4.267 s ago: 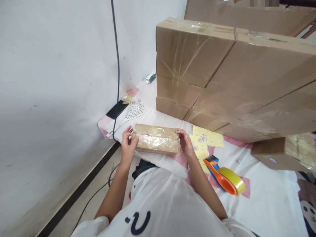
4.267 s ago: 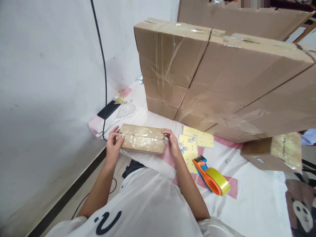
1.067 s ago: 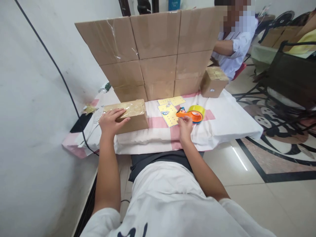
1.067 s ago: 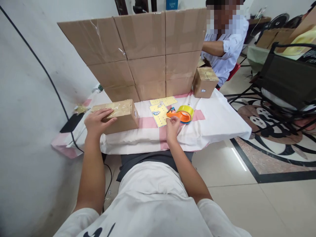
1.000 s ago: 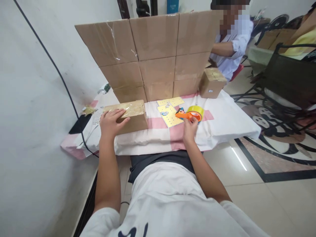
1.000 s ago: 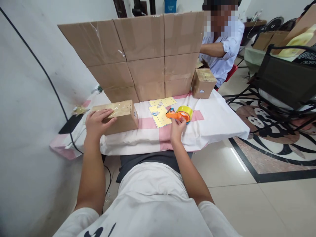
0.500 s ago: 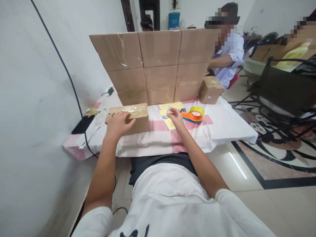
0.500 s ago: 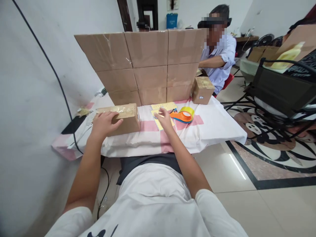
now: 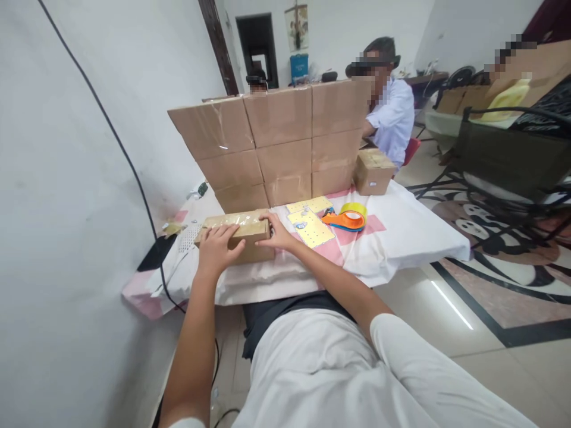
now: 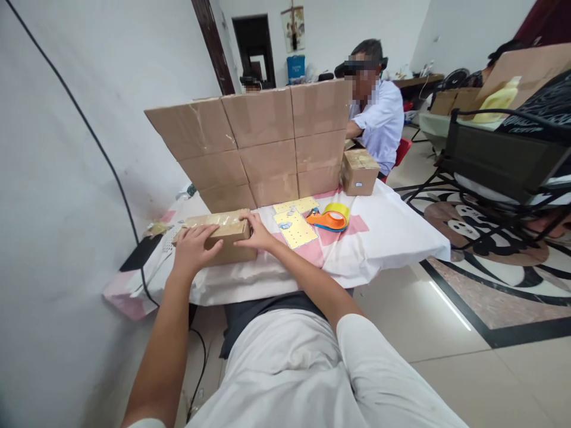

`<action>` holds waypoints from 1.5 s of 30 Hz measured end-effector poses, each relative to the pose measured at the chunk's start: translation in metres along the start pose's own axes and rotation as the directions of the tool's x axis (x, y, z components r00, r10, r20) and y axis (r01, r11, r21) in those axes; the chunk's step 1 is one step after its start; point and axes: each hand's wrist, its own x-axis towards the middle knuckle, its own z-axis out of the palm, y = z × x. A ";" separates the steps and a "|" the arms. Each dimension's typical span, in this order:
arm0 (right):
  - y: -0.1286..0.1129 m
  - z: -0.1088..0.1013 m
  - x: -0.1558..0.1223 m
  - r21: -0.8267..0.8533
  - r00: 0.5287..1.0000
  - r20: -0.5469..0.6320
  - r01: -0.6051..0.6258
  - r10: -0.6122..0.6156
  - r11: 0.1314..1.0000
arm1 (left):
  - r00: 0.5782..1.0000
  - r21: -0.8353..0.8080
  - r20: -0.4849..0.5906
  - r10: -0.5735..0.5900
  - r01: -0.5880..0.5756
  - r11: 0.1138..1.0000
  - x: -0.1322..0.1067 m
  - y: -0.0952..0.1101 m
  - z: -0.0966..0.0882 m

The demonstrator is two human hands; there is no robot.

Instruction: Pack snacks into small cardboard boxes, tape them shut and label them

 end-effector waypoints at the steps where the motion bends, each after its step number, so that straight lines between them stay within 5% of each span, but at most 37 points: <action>1: -0.003 0.000 -0.003 -0.013 1.000 -0.007 0.000 0.000 1.000 | 1.000 -0.008 -0.002 0.003 -0.003 1.000 0.000 0.001 0.000; 7: -0.014 -0.030 -0.024 0.023 0.998 -0.030 -0.048 0.049 0.999 | 1.000 -0.057 0.018 -0.019 0.020 0.998 0.004 0.021 0.005; 9: -0.013 -0.056 -0.048 0.064 0.974 -0.180 -0.125 0.135 0.990 | 0.999 -0.066 0.005 -0.052 0.052 0.996 0.004 0.027 0.006; 10: -0.011 -0.072 -0.062 0.081 0.927 -0.322 -0.175 0.191 0.981 | 0.997 -0.074 -0.013 -0.071 0.070 0.995 0.004 0.030 0.006; 11: -0.008 -0.090 -0.076 0.088 0.805 -0.542 -0.231 0.241 0.969 | 0.995 -0.082 -0.036 -0.089 0.086 0.993 0.004 0.034 0.005; 12: -0.004 -0.107 -0.089 0.095 0.632 -0.726 -0.296 0.270 0.950 | 0.993 -0.093 -0.065 -0.102 0.095 0.991 0.005 0.039 0.004; 13: 0.000 -0.125 -0.099 0.105 0.500 -0.821 -0.341 0.275 0.934 | 0.990 -0.104 -0.099 -0.103 0.093 0.990 0.006 0.045 0.004; 14: 0.005 -0.141 -0.105 0.110 0.423 -0.867 -0.357 0.265 0.928 | 0.986 -0.117 -0.141 -0.088 0.072 0.990 0.008 0.052 0.005; 15: 0.010 -0.156 -0.107 0.116 0.401 -0.877 -0.354 0.263 0.928 | 0.980 -0.132 -0.191 -0.054 0.029 0.991 0.010 0.062 0.006; 19: 0.026 -0.197 -0.084 0.244 0.415 -0.829 -0.333 0.374 0.911 | 0.899 -0.186 -0.374 0.227 -0.312 0.932 0.013 0.114 0.024; 23: 0.026 -0.213 -0.063 0.391 0.431 -0.732 -0.367 0.527 0.844 | 0.836 -0.294 -0.378 0.397 -0.515 0.805 0.009 0.164 0.053; 25: 0.014 -0.209 -0.063 0.381 0.508 -0.697 -0.336 0.506 0.861 | 0.888 -0.415 -0.317 0.333 -0.445 0.793 0.011 0.182 0.067; 28: -0.019 -0.186 -0.070 0.357 0.631 -0.669 -0.192 0.394 0.914 | 0.983 -0.622 -0.160 0.085 -0.167 0.765 0.023 0.200 0.084; 30: -0.047 -0.166 -0.074 0.355 0.682 -0.653 -0.110 0.330 0.928 | 0.998 -0.737 -0.049 -0.047 -0.004 0.676 0.036 0.207 0.092; 33: -0.081 -0.139 -0.074 0.350 0.738 -0.617 -0.053 0.273 0.935 | 0.997 -0.858 0.043 -0.067 0.071 0.509 0.049 0.212 0.100; 38: -0.090 -0.123 -0.069 0.270 0.775 -0.592 -0.065 0.219 0.961 | 0.989 -0.960 0.138 -0.056 0.147 0.240 0.045 0.209 0.098; 45: -0.076 -0.121 -0.068 0.210 0.743 -0.630 -0.117 0.226 0.971 | 0.993 -0.921 0.082 -0.084 0.108 0.373 0.035 0.211 0.073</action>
